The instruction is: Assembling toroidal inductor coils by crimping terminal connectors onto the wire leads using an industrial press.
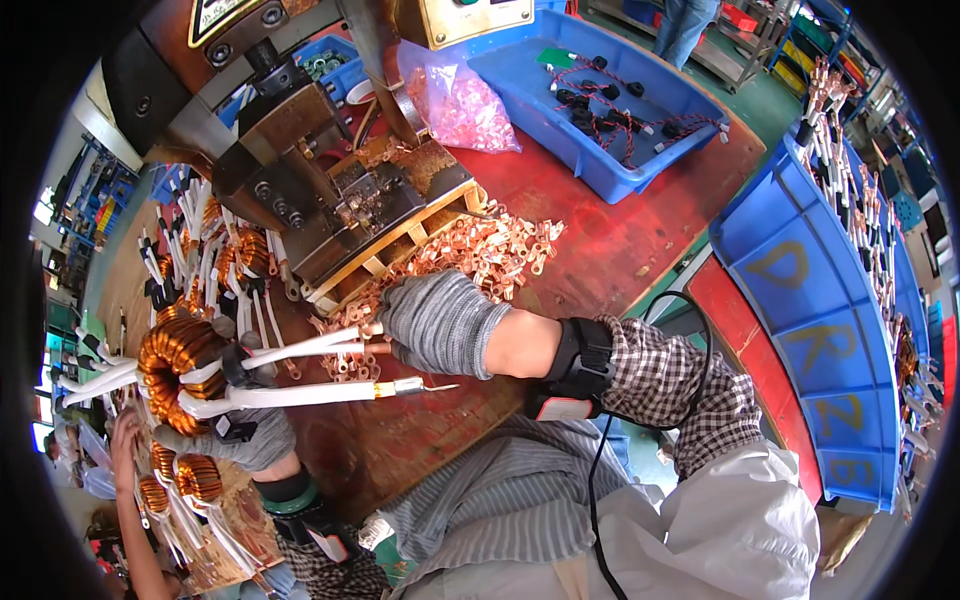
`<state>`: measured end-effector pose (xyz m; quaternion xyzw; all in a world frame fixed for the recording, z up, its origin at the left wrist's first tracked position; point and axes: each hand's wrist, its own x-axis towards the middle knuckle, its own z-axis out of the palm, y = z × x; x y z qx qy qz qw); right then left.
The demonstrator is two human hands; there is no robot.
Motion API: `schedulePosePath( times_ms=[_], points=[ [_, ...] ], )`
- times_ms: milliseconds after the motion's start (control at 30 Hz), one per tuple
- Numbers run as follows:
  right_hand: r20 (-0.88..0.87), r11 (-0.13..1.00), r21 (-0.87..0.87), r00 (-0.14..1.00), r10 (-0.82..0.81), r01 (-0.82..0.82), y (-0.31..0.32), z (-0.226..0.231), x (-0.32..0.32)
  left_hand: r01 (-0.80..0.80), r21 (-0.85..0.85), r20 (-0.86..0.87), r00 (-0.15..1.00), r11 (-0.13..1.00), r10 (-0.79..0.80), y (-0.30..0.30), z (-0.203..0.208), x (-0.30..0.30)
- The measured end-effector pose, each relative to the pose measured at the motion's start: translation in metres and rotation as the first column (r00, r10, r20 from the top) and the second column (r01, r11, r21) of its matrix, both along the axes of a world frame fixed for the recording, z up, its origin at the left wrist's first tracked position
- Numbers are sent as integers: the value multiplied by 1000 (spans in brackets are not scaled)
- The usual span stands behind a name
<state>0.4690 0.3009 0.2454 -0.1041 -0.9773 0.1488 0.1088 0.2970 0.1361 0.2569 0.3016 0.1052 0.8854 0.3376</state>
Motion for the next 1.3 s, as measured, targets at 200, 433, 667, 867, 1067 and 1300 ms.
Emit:
schedulePosePath(
  times_ms=[200, 433, 667, 867, 1067, 1300],
  points=[
    [-310, 795, -595, 946, -90, -119, 26, 10, 13, -194, -201, 134, 966, 960, 223, 5, -5, 2],
    [-150, 131, -983, 972, -178, -128, 38, 32, 35, -220, -228, 338, 895, 948, 289, 12, 6, 8],
    [-256, 155, -957, 964, -67, -244, 42, 34, 27, -148, -209, 305, 929, 967, 208, 13, 2, 7],
    [-292, 230, -931, 956, -5, -283, 43, 41, 21, -123, -117, 308, 939, 986, 154, 11, -2, 1],
    [-271, 178, -948, 963, -18, -263, 49, 49, 19, -86, -116, 262, 958, 990, 114, 14, 0, 5],
    [-266, 56, -964, 942, -205, -260, 65, 44, -1, -262, -197, 178, 938, 945, 297, 26, -2, 24]
  ],
)
